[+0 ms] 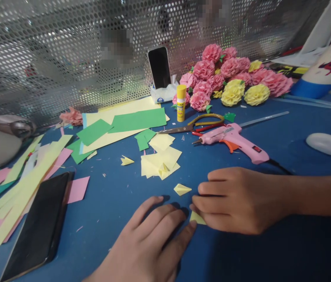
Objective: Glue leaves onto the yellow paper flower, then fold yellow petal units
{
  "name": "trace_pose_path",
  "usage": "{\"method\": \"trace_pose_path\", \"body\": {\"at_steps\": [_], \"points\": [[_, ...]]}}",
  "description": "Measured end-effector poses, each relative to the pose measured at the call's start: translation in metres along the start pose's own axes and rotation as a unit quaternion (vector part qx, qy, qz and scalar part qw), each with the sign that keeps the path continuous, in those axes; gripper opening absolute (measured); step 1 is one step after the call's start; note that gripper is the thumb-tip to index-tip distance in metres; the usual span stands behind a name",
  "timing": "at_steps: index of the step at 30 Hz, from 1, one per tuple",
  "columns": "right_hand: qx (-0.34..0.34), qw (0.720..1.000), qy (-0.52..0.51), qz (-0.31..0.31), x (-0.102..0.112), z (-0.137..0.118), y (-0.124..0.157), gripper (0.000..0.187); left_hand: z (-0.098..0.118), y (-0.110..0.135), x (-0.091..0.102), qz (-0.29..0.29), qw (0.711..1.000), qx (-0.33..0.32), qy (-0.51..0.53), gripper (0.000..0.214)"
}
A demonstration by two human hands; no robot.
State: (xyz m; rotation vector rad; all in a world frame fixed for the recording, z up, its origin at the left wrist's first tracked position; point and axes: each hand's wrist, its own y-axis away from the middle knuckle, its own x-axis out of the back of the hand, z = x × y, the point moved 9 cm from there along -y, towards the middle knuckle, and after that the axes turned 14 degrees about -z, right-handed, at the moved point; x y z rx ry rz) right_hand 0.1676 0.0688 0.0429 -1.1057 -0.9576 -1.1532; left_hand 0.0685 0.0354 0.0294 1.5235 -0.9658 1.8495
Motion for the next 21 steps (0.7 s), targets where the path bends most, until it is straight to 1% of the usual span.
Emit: {"method": "trace_pose_path", "body": {"at_steps": [4, 7, 10, 12, 17, 21], "points": [[0.005, 1.0, -0.002, -0.023, -0.002, -0.001, 0.002, 0.027, -0.001, 0.005, 0.003, 0.041, 0.999, 0.0, -0.001, 0.029], [0.005, 0.999, 0.002, -0.046, -0.005, -0.002, 0.003, 0.023, -0.001, 0.003, 0.003, 0.037, 0.999, 0.016, -0.015, 0.03], [0.003, 0.999, 0.003, -0.053, -0.005, -0.002, 0.005, 0.019, 0.001, 0.0, 0.002, 0.026, 0.999, 0.024, -0.022, 0.028], [0.002, 0.998, 0.0, -0.057, -0.005, -0.004, 0.005, 0.021, 0.004, -0.001, 0.002, 0.03, 0.999, 0.016, -0.024, 0.026], [-0.009, 0.998, -0.015, -0.056, -0.004, -0.009, 0.006, 0.036, 0.007, -0.002, 0.003, 0.035, 0.999, 0.006, -0.039, 0.022], [-0.005, 0.998, -0.037, -0.056, -0.007, -0.017, 0.006, 0.039, 0.008, -0.002, 0.003, 0.026, 0.999, -0.001, -0.041, 0.022]]}}
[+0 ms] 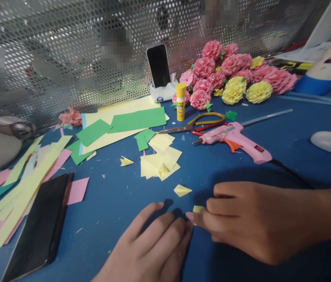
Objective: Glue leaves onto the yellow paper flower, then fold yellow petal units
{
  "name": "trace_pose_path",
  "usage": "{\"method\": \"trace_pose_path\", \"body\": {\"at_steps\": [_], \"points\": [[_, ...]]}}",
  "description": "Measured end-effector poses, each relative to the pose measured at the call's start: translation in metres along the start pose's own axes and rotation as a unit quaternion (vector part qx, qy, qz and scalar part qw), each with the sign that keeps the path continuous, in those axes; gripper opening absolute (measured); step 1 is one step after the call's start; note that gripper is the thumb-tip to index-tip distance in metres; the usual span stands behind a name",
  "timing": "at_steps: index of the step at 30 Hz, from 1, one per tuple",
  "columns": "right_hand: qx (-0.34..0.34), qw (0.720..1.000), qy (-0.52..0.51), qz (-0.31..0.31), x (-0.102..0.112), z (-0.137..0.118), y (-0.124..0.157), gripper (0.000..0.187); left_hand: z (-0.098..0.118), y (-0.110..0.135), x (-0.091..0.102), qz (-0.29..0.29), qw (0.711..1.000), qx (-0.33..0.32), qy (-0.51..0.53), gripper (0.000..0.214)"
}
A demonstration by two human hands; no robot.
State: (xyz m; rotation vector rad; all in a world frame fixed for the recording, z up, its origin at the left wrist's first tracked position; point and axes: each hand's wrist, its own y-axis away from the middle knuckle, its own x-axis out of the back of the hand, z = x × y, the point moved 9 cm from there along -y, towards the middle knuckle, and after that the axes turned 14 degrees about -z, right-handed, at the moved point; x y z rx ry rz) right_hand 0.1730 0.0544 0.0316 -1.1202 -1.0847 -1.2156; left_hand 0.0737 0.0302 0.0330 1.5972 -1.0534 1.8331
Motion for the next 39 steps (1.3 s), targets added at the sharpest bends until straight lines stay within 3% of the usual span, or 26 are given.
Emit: {"method": "trace_pose_path", "body": {"at_steps": [8, 12, 17, 22, 30, 39], "points": [[-0.06, 0.998, 0.002, -0.032, 0.004, 0.003, -0.001, 0.03, 0.0, 0.002, -0.004, -0.017, 1.0, 0.002, 0.012, 0.025], [-0.07, 0.998, -0.001, -0.006, 0.005, 0.009, 0.0, 0.029, -0.001, 0.001, -0.007, -0.036, 0.999, -0.001, 0.013, 0.031], [-0.114, 0.989, -0.087, 0.03, -0.003, 0.027, 0.001, 0.05, -0.003, 0.0, -0.012, -0.071, 0.997, -0.007, 0.014, 0.035], [-0.087, 0.988, -0.126, 0.026, -0.006, 0.03, -0.002, 0.023, -0.005, -0.003, -0.009, -0.068, 0.997, -0.008, 0.027, 0.034], [-0.114, 0.966, -0.234, 0.008, -0.01, 0.04, -0.003, 0.023, -0.004, 0.0, -0.009, -0.068, 0.997, -0.032, 0.017, 0.036], [-0.157, 0.968, -0.196, -0.005, -0.021, 0.041, -0.004, 0.022, -0.005, 0.001, -0.01, -0.061, 0.998, -0.027, 0.022, 0.035]]}}
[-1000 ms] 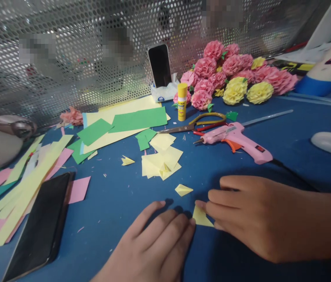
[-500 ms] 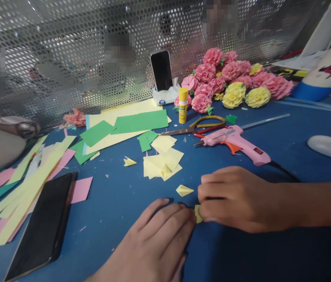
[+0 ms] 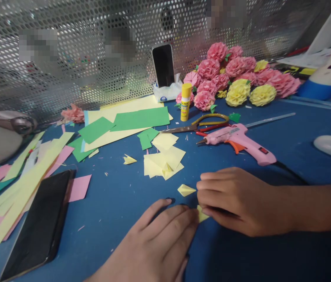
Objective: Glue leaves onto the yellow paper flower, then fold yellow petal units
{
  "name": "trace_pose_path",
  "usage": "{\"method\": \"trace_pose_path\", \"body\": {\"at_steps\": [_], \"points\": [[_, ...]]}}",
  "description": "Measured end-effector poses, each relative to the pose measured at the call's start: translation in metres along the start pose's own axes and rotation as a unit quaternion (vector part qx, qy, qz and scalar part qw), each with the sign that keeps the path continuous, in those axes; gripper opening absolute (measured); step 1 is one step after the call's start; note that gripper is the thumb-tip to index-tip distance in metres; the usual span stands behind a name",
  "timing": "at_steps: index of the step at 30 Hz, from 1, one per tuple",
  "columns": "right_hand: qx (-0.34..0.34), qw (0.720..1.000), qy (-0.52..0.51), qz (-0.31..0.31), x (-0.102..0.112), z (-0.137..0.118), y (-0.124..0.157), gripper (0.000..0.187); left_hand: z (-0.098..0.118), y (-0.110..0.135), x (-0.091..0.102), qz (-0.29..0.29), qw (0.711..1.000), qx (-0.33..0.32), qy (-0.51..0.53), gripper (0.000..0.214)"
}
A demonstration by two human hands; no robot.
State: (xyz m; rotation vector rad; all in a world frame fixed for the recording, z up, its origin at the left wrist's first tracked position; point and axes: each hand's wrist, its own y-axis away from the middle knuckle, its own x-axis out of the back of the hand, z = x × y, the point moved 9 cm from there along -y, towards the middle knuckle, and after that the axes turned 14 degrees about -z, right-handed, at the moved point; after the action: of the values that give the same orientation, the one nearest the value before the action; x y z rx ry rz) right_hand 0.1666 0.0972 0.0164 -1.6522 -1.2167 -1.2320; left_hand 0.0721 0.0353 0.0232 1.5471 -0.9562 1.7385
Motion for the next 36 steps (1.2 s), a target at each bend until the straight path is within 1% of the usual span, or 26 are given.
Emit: {"method": "trace_pose_path", "body": {"at_steps": [5, 8, 13, 17, 23, 27, 33, 36], "points": [[-0.015, 0.999, 0.026, 0.009, 0.0, -0.001, -0.002, 0.019, 0.0, 0.008, 0.004, 0.051, 0.998, 0.018, 0.012, 0.031], [-0.021, 0.999, 0.038, 0.008, -0.002, -0.002, -0.002, 0.016, 0.001, 0.01, 0.004, 0.066, 0.997, 0.029, 0.013, 0.029], [-0.028, 0.999, 0.039, 0.007, -0.002, -0.001, -0.002, 0.014, 0.005, 0.006, 0.003, 0.053, 0.998, 0.027, -0.021, 0.029], [-0.025, 0.999, 0.039, 0.012, -0.002, -0.001, -0.002, 0.013, 0.005, 0.004, 0.006, 0.06, 0.997, 0.027, -0.036, 0.03], [-0.023, 0.999, 0.037, 0.017, -0.002, -0.002, -0.003, 0.013, 0.004, 0.003, 0.007, 0.061, 0.997, 0.029, -0.03, 0.028], [-0.027, 0.999, 0.032, 0.009, -0.002, -0.002, -0.003, 0.013, 0.004, 0.002, 0.006, 0.055, 0.998, 0.032, -0.025, 0.028], [-0.037, 0.999, 0.029, -0.004, -0.005, 0.001, -0.004, 0.012, 0.01, 0.001, 0.007, 0.058, 0.997, 0.033, -0.046, 0.024], [-0.029, 0.999, 0.044, 0.009, 0.002, 0.0, 0.0, 0.014, 0.013, 0.001, 0.008, 0.06, 0.996, 0.03, -0.054, 0.022]]}}
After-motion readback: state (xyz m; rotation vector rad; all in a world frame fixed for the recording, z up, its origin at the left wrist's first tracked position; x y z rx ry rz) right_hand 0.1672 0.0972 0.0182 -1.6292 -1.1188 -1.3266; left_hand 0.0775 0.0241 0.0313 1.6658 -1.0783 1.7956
